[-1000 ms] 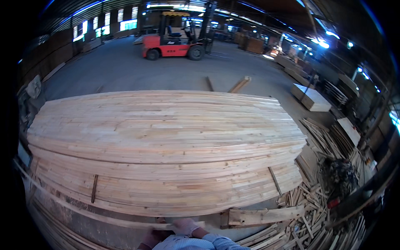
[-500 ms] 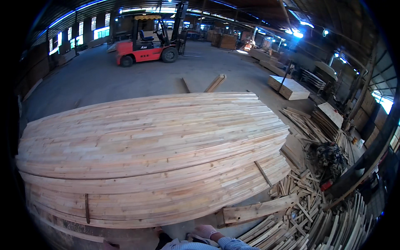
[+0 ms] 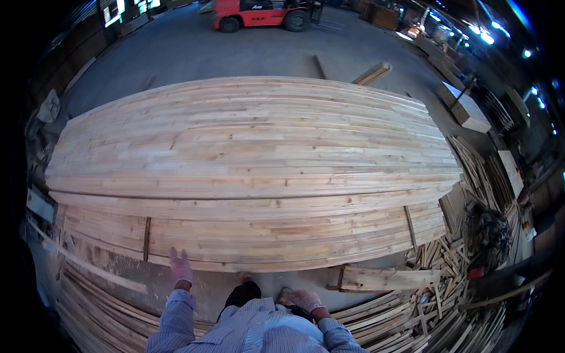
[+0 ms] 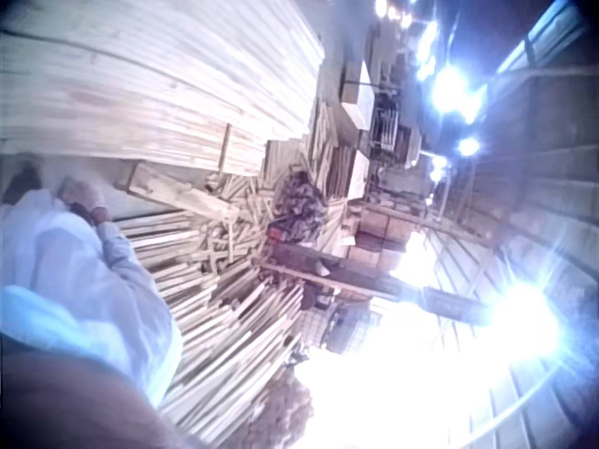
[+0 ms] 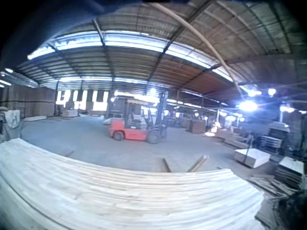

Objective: The person repeatedly picks up long, thin wooden planks from a pile and places them onto a larger stack of similar planks. The action is performed by hand, with the person moving back and forth to gather and stack the wood.

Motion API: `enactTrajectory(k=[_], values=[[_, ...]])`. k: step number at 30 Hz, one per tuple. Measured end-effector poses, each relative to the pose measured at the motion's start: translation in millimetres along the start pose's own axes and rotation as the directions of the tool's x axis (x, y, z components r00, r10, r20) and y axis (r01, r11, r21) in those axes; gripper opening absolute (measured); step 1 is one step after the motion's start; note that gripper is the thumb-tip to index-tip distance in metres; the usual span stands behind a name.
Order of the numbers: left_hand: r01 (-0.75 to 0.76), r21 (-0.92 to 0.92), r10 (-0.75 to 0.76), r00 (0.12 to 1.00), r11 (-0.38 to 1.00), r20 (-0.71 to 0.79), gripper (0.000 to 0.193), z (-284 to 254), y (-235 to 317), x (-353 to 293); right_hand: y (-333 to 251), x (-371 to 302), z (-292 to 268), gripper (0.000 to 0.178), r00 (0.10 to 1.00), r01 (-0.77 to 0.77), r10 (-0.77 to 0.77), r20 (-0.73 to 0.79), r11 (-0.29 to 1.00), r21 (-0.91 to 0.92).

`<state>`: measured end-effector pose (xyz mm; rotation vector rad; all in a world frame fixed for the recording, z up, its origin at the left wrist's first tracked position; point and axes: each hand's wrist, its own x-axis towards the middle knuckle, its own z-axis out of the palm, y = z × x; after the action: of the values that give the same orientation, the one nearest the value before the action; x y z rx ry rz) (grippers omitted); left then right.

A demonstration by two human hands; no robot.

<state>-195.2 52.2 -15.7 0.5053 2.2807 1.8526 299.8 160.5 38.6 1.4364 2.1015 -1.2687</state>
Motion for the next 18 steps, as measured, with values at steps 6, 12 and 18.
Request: enactTrajectory(k=[6, 12, 18], values=[[-0.426, 0.576, 0.082, 0.846, 0.697, 0.527, 0.07, 130.4, 83.5, 43.6, -25.4, -26.1, -29.2, 0.056, 0.995, -0.095, 0.095, -0.041, 0.995, -0.006], [-0.694, 0.582, 0.056, 0.662, 0.424, 0.748, 0.071, 225.0, 82.3, 85.6, 57.0, -37.8, 39.2, 0.031, 0.996, 0.015, -0.026, -0.086, 0.991, -0.129], [-0.756, 0.605, -0.101, 0.601, 0.251, 0.793, 0.071, 250.3, 54.4, 108.0, -29.8, -109.9, 11.7, 0.036, 0.911, -0.272, 0.359, -0.204, 0.893, 0.359]])
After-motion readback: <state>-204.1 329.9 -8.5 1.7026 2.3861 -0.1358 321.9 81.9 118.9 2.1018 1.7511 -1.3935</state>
